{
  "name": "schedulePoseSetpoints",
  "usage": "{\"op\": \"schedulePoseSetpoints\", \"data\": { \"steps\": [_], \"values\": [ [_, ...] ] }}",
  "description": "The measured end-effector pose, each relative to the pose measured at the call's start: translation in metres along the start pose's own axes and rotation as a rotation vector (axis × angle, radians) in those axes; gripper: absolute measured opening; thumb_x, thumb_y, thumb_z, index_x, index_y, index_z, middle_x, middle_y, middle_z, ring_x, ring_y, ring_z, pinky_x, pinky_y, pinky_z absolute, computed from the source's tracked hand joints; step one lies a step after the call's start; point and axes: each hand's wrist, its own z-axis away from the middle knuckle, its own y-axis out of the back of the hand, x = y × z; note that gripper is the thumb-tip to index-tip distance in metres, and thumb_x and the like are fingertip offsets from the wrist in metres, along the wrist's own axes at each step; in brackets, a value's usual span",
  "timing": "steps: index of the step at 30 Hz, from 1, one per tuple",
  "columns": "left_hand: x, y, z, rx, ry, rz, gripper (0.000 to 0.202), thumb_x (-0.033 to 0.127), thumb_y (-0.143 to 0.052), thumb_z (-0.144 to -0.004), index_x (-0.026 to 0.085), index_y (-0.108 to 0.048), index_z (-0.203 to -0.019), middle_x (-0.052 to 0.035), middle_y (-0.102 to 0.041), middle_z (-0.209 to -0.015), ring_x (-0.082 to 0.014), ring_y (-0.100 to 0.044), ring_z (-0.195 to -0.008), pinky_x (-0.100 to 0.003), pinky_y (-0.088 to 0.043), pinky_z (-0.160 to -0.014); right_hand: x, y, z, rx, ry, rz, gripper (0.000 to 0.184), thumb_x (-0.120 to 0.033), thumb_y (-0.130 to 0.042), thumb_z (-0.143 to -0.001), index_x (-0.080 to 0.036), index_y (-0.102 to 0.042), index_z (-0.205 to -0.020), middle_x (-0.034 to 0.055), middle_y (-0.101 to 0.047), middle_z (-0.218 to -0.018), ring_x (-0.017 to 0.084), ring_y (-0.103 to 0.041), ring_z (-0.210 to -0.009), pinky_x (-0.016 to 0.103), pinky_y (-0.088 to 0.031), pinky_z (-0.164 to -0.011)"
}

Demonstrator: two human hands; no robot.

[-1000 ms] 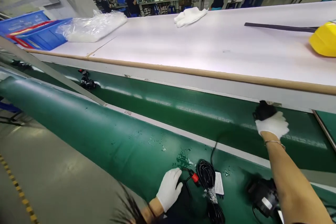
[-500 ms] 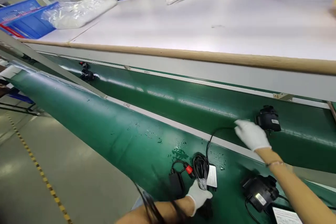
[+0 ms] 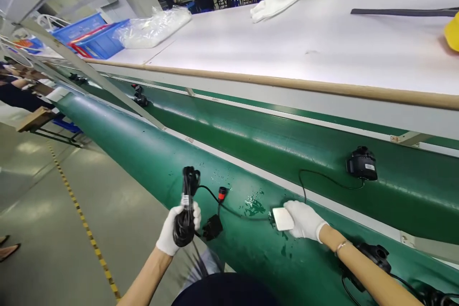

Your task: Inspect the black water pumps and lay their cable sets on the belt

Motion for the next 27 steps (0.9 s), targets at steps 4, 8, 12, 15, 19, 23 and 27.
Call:
{"op": "schedulePoseSetpoints", "data": {
  "steps": [4,8,12,15,19,23,27],
  "values": [
    [0.033,0.003,0.021,0.137,-0.231,0.108,0.031,0.039,-0.07,-0.068,0.016,-0.065,-0.088,-0.0016,-0.06,-0.073,-0.0152,-0.057,-0.064,-0.027,-0.05,-0.057,-0.017,0.037,-0.005,0.152,-0.213,-0.046,0.063,-0.049,-0.068,-0.078,-0.015,-0.058,-0.13,0.0198,-0.068,-0.122,0.035,-0.073,-0.097,0.044,-0.059,-0.078],
    [0.058,0.013,0.032,0.186,-0.35,0.091,0.031,0.039,-0.068,-0.069,0.016,-0.066,-0.089,-0.0023,-0.058,-0.073,-0.0159,-0.055,-0.063,-0.029,-0.05,-0.056,-0.032,0.064,-0.016,0.243,-0.278,-0.072,0.066,-0.056,-0.066,-0.083,-0.018,-0.053,-0.136,0.0181,-0.066,-0.13,0.035,-0.071,-0.108,0.044,-0.059,-0.09],
    [0.074,0.029,0.031,0.123,-0.286,0.003,0.032,0.045,-0.068,-0.075,0.016,-0.067,-0.089,-0.0042,-0.06,-0.071,-0.0172,-0.057,-0.059,-0.029,-0.049,-0.054,-0.024,0.079,-0.043,0.279,-0.342,-0.005,0.066,-0.057,-0.068,-0.081,-0.019,-0.055,-0.134,0.0197,-0.066,-0.131,0.038,-0.07,-0.109,0.044,-0.059,-0.086],
    [0.08,0.032,0.016,0.015,-0.122,-0.12,0.038,0.052,-0.069,-0.079,0.017,-0.068,-0.093,-0.0045,-0.064,-0.071,-0.0177,-0.06,-0.057,-0.03,-0.049,-0.056,0.003,0.092,-0.072,0.287,-0.397,0.107,0.056,-0.047,-0.067,-0.082,-0.014,-0.058,-0.127,0.0232,-0.068,-0.121,0.04,-0.069,-0.104,0.045,-0.055,-0.075],
    [0.074,0.014,-0.034,-0.122,0.049,-0.281,0.048,0.059,-0.071,-0.078,0.016,-0.068,-0.1,-0.0022,-0.067,-0.075,-0.0147,-0.063,-0.057,-0.027,-0.048,-0.058,0.047,0.121,-0.112,0.28,-0.497,0.242,0.045,-0.034,-0.069,-0.078,-0.005,-0.064,-0.111,0.0314,-0.068,-0.107,0.048,-0.068,-0.096,0.048,-0.05,-0.069],
    [0.054,-0.013,-0.098,-0.222,0.215,-0.382,0.051,0.058,-0.076,-0.07,0.014,-0.066,-0.093,-0.0043,-0.069,-0.072,-0.0177,-0.064,-0.054,-0.029,-0.047,-0.052,0.033,0.145,-0.153,0.254,-0.408,0.301,0.054,-0.034,-0.075,-0.076,0.004,-0.065,-0.112,0.0411,-0.066,-0.107,0.056,-0.065,-0.104,0.059,-0.05,-0.078],
    [0.042,-0.03,-0.136,-0.366,0.383,-0.492,0.042,0.052,-0.077,-0.07,0.015,-0.066,-0.086,-0.0057,-0.07,-0.068,-0.0205,-0.065,-0.052,-0.033,-0.051,-0.054,-0.068,0.136,-0.182,0.171,0.17,0.244,0.073,-0.047,-0.078,-0.077,-0.023,-0.055,-0.142,0.0135,-0.052,-0.155,0.037,-0.043,-0.145,0.05,-0.037,-0.117]
  ]
}}
